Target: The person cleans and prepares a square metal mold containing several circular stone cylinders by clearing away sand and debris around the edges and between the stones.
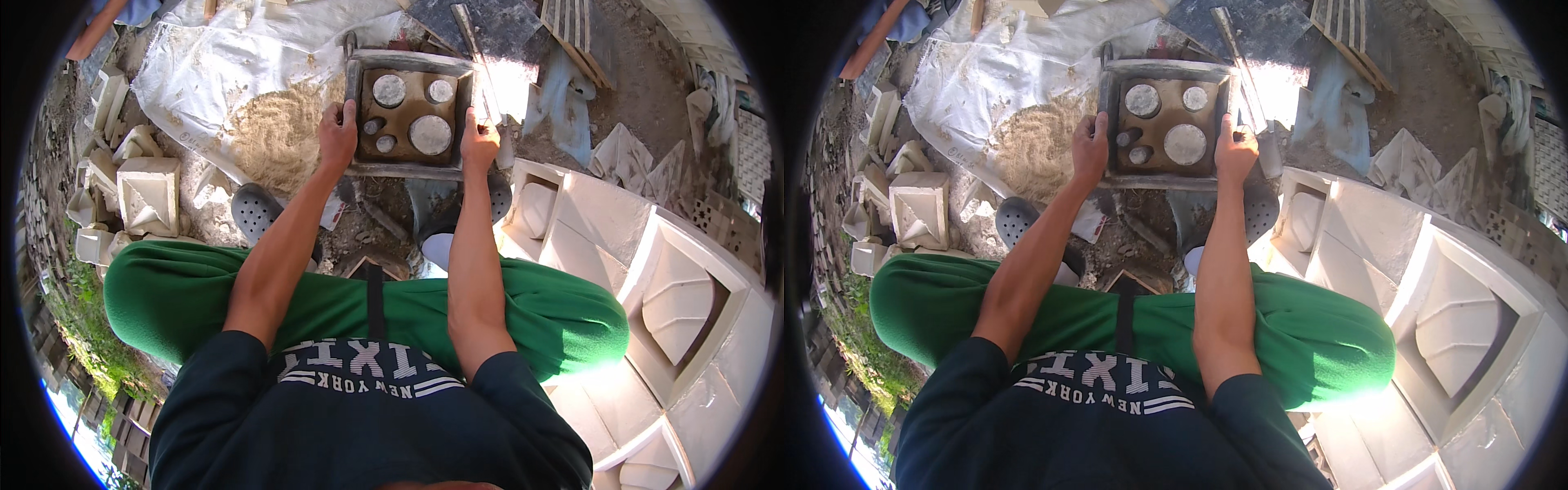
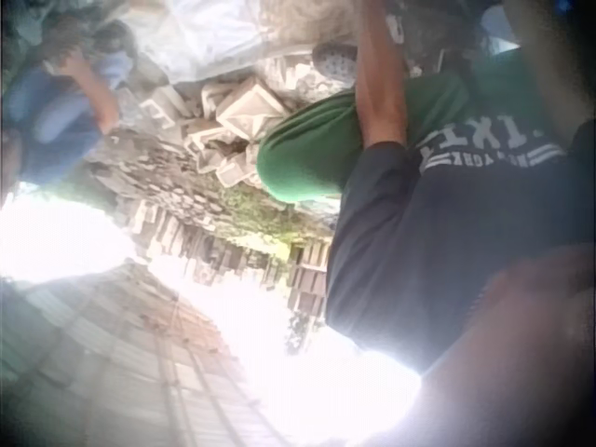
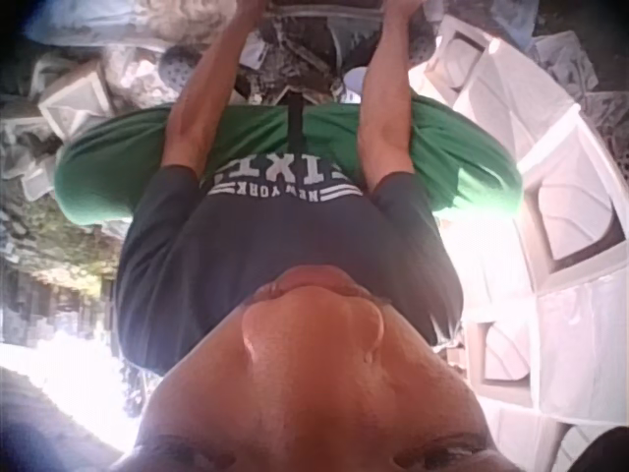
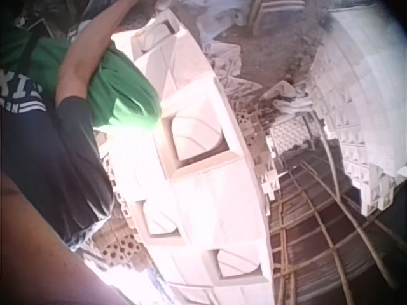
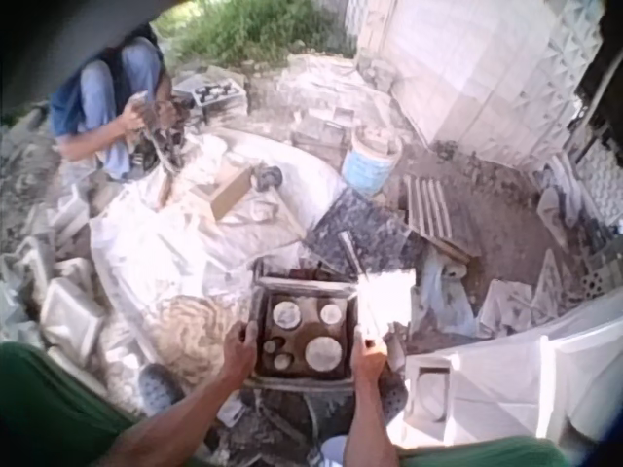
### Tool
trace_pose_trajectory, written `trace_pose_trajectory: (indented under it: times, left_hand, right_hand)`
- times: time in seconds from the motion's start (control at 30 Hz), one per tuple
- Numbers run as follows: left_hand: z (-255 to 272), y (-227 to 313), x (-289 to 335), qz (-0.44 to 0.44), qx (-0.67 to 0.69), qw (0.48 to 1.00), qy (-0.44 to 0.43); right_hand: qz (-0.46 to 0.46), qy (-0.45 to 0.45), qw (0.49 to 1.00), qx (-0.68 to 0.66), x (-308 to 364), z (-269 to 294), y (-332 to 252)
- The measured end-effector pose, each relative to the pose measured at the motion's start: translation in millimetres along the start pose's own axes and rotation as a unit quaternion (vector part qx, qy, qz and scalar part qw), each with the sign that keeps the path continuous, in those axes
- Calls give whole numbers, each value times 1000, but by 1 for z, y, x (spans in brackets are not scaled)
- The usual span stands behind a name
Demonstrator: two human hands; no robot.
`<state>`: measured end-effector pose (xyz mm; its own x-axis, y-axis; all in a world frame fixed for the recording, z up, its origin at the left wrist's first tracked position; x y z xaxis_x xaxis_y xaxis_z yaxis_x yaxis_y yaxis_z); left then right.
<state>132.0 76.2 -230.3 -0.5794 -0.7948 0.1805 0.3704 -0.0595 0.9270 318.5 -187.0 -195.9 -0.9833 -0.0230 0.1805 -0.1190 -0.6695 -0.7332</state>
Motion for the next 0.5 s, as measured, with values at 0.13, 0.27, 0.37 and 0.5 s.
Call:
trace_pose_trajectory:
  times: [0.13,0.27,0.37,0.5]
  left_hand:
    - [-1,-5,-2,52,-17,997,-51]
    - [-1,7,1,44,42,998,-10]
    - [-11,12,-1,32,67,992,-98]
    - [-20,-4,-7,91,46,984,-147]
  right_hand:
    - [-48,-52,997,25,5,-7,-17]
    - [-52,-130,990,24,-17,-20,-19]
    - [-59,-182,979,-72,-27,-23,-14]
    - [-101,-186,975,-69,-37,-24,-3]
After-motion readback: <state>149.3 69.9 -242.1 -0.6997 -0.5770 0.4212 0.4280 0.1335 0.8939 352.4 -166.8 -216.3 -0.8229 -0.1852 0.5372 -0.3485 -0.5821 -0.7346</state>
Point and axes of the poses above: each hand's wrist, its own x-axis away from the middle knuckle, its own z-axis out of the back of the hand, y = z × x, the point moved 7 cm from there along -x, towards the middle knuckle, and after that the axes turned 5 degrees about -y, right-handed, at the moved point
